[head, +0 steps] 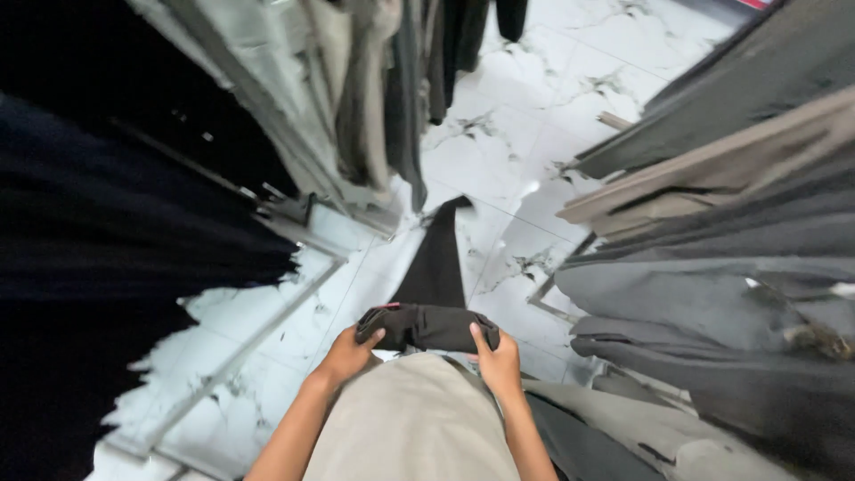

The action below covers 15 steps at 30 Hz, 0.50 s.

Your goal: The person takes a pair of trousers from a rack, folds them, and clips them onto a hanger before hanging them back onto the clothing rack.

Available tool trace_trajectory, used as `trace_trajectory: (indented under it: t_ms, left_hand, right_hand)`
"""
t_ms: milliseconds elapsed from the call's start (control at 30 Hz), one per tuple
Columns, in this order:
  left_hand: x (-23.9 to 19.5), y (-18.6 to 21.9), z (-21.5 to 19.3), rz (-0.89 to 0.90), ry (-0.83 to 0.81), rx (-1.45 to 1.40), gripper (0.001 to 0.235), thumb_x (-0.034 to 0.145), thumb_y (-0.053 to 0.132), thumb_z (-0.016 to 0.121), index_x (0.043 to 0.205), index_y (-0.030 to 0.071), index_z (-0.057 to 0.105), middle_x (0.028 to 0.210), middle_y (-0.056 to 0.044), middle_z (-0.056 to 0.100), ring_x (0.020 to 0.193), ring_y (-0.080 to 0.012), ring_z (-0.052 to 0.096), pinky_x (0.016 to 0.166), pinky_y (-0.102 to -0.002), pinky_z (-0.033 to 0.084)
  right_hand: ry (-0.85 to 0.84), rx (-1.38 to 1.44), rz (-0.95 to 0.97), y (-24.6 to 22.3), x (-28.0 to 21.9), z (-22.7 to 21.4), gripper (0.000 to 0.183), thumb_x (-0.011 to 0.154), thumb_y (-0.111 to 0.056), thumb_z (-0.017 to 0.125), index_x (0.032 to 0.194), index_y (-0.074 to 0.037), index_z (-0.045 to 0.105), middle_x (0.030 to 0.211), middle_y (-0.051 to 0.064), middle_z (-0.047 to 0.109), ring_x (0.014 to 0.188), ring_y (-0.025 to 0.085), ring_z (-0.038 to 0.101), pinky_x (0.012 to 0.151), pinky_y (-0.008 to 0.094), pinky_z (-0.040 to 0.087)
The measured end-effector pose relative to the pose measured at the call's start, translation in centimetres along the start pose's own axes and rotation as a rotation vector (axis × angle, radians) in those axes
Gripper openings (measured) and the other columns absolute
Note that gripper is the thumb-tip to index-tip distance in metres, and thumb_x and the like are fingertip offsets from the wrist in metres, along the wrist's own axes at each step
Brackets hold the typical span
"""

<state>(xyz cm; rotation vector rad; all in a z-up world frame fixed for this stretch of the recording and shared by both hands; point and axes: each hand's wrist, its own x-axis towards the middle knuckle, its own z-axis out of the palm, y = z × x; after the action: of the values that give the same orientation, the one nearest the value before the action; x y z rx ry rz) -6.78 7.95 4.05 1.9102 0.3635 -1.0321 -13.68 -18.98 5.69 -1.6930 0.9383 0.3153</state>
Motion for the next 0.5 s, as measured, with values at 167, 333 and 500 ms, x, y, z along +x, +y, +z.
trace_trajectory:
  t_ms: [167, 333, 500]
  left_hand:
    - [-3.4, 0.0, -1.4, -0.025, 0.122, -0.402, 0.04, 0.094, 0.029, 0.065, 0.129, 0.011, 0.066, 0.113, -0.005, 0.073, 0.083, -0.0179, 0.071, 0.074, -0.029, 0.059]
    - [-6.7, -0.5, -3.4, 0.008, 0.403, -0.589, 0.043, 0.087, 0.035, 0.072, 0.126, 0.017, 0.071, 0.099, 0.001, 0.073, 0.076, -0.0113, 0.06, 0.056, -0.028, 0.057]
    - [-13.3, 1.1, -7.3, 0.183, 0.611, -0.712, 0.038, 0.094, 0.032, 0.062, 0.125, 0.01, 0.065, 0.122, -0.002, 0.073, 0.117, -0.013, 0.065, 0.105, -0.027, 0.048]
  right_hand:
    - [-0.01, 0.039, -0.013, -1.1, 1.6, 1.9, 0.043, 0.087, -0.039, 0.072, 0.109, -0.001, 0.073, 0.102, 0.01, 0.076, 0.067, 0.037, 0.079, 0.052, 0.028, 0.052]
    - [-0.14, 0.028, -0.207, -8.2, 1.8, 3.9, 0.035, 0.09, -0.031, 0.074, 0.1, 0.002, 0.071, 0.093, 0.012, 0.073, 0.063, 0.039, 0.077, 0.044, 0.03, 0.055]
    - [-0.211, -0.087, -0.265, -15.2, -2.7, 7.2, 0.041, 0.092, -0.035, 0.069, 0.108, 0.002, 0.07, 0.091, 0.011, 0.07, 0.057, 0.033, 0.071, 0.06, 0.035, 0.06]
